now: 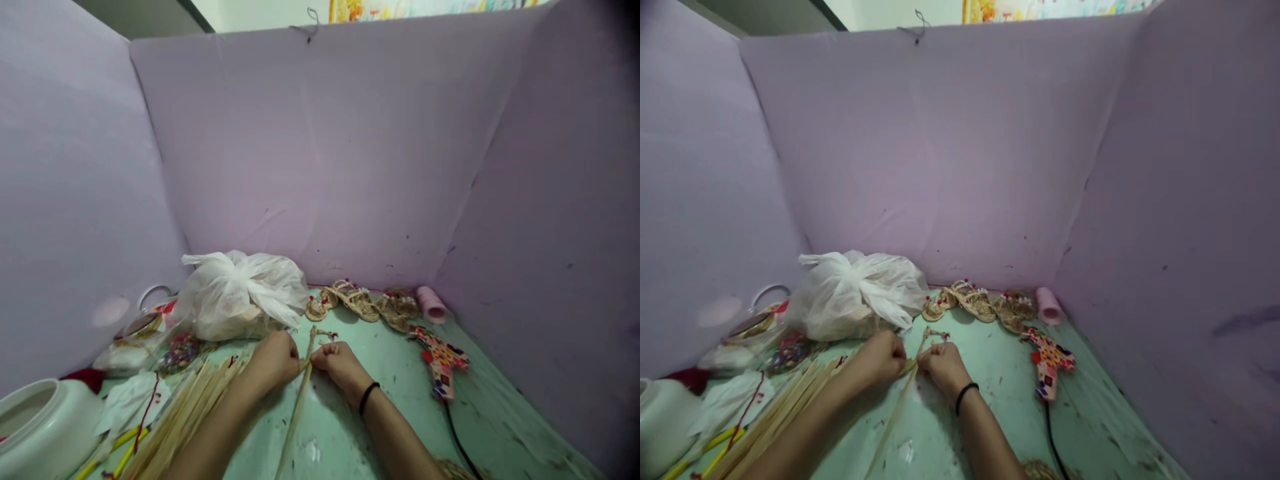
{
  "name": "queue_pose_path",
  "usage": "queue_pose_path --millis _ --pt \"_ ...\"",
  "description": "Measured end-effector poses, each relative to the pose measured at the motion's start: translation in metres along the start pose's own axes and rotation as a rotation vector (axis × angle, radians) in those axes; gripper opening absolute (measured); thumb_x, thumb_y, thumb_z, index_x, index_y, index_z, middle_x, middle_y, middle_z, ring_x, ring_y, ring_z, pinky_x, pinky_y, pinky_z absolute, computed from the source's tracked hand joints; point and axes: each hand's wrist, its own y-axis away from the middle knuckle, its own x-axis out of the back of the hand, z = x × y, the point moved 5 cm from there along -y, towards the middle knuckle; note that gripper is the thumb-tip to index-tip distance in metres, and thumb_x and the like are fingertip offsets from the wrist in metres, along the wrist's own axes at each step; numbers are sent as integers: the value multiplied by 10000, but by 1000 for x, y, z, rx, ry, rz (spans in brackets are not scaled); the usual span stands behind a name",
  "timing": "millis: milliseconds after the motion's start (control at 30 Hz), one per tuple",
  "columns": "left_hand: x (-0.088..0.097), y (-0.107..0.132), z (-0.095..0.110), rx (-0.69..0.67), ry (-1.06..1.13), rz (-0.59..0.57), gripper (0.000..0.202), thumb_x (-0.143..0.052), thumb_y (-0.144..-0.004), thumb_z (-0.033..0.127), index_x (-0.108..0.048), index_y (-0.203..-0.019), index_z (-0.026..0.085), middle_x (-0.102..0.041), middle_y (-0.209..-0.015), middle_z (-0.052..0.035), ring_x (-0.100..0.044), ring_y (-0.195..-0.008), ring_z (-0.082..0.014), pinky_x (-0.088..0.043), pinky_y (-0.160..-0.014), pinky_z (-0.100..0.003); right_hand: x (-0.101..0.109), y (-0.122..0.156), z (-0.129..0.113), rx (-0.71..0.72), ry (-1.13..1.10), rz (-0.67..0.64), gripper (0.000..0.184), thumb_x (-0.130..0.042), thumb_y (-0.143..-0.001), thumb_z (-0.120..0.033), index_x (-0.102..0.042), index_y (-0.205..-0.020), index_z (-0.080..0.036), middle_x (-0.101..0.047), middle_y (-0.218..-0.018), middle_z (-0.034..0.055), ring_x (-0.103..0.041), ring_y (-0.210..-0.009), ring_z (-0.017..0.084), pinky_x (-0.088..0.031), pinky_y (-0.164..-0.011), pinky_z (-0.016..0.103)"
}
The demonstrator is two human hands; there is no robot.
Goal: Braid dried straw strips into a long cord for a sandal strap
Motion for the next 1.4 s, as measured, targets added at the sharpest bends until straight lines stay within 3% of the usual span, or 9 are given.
queue_pose_path --millis 133,233,400,633,800,1067,1233,1300,1400 --pt "-16 -4 -5 -29 242 -83 152 -455 -548 154 -573 -463 110 -370 -411 26 -365 -434 -87 -214 -428 -207 0 0 0 -3 -22 11 149 -458 -504 -154 -360 -394 -178 -242 -356 -78 -164 -358 39 -82 -391 228" --pt "-20 -5 -8 65 429 -194 126 -479 -556 172 -547 -466 116 -327 -371 50 -283 -368 -62 -204 -397 -209 1 1 0 -27 -33 21 124 -481 -507 -174 -404 -409 -169 -264 -353 -79 -178 -357 40 -100 -388 221" --pt "-25 -6 -15 265 644 -236 85 -557 -537 197 -570 -547 114 -350 -317 59 -274 -306 -61 -172 -350 -207 3 3 -1 -48 -18 64 87 -508 -503 -183 -467 -434 -149 -364 -371 -61 -264 -369 46 -163 -387 208" --pt "-32 -5 -16 395 753 -310 174 -579 -547 228 -458 -455 144 -338 -276 51 -236 -267 -38 -100 -324 -187 3 6 -6 -40 -27 75 78 -519 -499 -162 -485 -432 -143 -393 -370 -62 -269 -374 43 -181 -391 201" --pt "-37 -8 -14 408 975 -445 65 -528 -554 165 -503 -527 111 -427 -384 30 -260 -305 -17 -78 -320 -161 4 5 -5 -36 -47 74 74 -508 -502 -149 -489 -430 -141 -403 -374 -60 -283 -379 45 -197 -395 198" --pt "-43 -10 -13 423 961 -340 58 -509 -591 106 -483 -540 117 -464 -411 27 -277 -300 -13 -115 -312 -147 3 6 -6 -50 -104 46 60 -486 -492 -107 -528 -453 -128 -483 -413 -27 -377 -416 67 -278 -432 199" --pt "-41 -7 -8 418 908 -274 115 -521 -645 132 -469 -543 135 -378 -304 53 -252 -256 -31 -120 -294 -157 3 11 -12 -104 -143 36 81 -483 -503 -98 -520 -439 -130 -474 -377 -24 -306 -350 47 -209 -377 189" --pt "-40 -6 -4 400 934 -293 124 -502 -679 130 -465 -561 138 -374 -298 57 -256 -249 -31 -131 -286 -150 3 12 -14 -112 -148 31 85 -476 -505 -96 -513 -440 -136 -486 -374 -16 -312 -337 48 -207 -368 188" --pt "-45 -4 1 401 1026 -414 107 -463 -717 108 -490 -614 116 -493 -408 16 -346 -294 -24 -205 -295 -125 1 14 -16 -131 -173 -1 90 -459 -503 -89 -512 -455 -144 -508 -379 -4 -386 -352 68 -250 -376 186"
